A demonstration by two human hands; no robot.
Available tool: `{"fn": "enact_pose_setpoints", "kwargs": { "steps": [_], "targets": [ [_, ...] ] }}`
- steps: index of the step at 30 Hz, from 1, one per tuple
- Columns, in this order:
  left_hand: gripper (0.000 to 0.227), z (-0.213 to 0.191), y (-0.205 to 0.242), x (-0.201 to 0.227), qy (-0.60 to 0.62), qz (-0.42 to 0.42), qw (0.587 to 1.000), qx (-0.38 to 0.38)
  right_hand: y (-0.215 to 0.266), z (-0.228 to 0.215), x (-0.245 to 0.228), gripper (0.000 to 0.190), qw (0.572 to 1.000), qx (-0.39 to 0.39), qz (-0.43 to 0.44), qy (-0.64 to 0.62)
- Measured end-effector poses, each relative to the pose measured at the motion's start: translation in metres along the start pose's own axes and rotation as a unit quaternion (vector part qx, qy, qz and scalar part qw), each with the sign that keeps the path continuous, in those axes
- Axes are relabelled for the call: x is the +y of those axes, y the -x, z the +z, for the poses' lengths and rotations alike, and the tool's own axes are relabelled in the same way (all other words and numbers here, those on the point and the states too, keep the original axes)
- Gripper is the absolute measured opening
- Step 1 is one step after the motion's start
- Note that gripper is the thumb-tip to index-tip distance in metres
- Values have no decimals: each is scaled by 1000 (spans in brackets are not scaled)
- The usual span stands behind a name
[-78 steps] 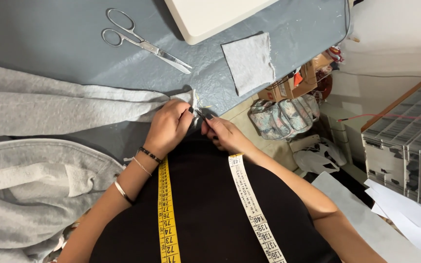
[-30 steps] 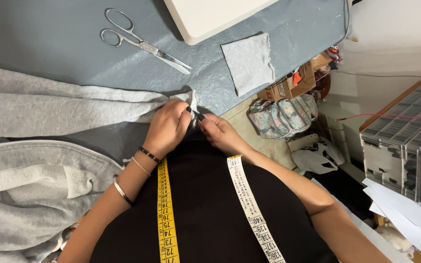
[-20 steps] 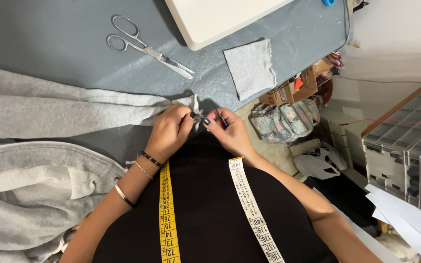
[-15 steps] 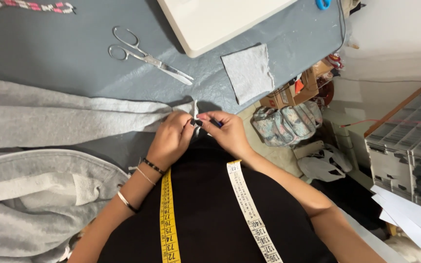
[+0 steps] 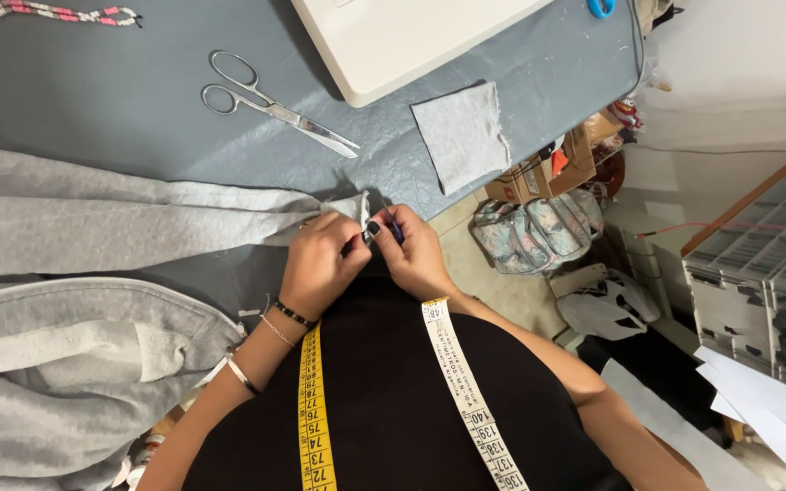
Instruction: Trimming excess threads and fabric from the cuff of a grey sweatshirt using small snips at a sewing workstation.
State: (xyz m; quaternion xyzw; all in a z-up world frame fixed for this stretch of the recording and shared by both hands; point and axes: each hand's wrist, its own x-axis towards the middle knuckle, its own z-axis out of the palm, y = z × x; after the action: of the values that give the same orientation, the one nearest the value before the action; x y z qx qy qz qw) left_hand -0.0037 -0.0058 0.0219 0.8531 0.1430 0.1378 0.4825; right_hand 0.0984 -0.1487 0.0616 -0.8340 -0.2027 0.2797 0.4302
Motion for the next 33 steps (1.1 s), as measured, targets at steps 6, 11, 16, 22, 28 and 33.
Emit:
{"fn": "enact_pose_setpoints", "kwargs": {
  "steps": [6, 11, 16, 22, 28, 33],
  "targets": [
    [16, -10, 0, 3, 63, -54, 996, -23, -7, -2, 2, 12, 999, -27, -15, -12],
    [18, -13, -2, 9, 26, -62, 997, -30, -10, -5, -6, 13, 999, -33, -6, -35],
    [19, -8, 0, 9, 4, -72, 997, -21, -12, -8, -11, 12, 995, -41, 15, -95],
    [21, -16, 2, 23, -31, -84, 996, -18, -11, -10, -17, 10, 988, -51, 27, -142],
    [48, -25, 28, 22, -228, -118, 964, -67, -37, -40, -18, 20, 993, -66, -95, -24],
    [58, -19, 23, 36, -351, -115, 929, -22, -91, -56, -79, 42, 866, -356, -329, 124]
  ]
}}
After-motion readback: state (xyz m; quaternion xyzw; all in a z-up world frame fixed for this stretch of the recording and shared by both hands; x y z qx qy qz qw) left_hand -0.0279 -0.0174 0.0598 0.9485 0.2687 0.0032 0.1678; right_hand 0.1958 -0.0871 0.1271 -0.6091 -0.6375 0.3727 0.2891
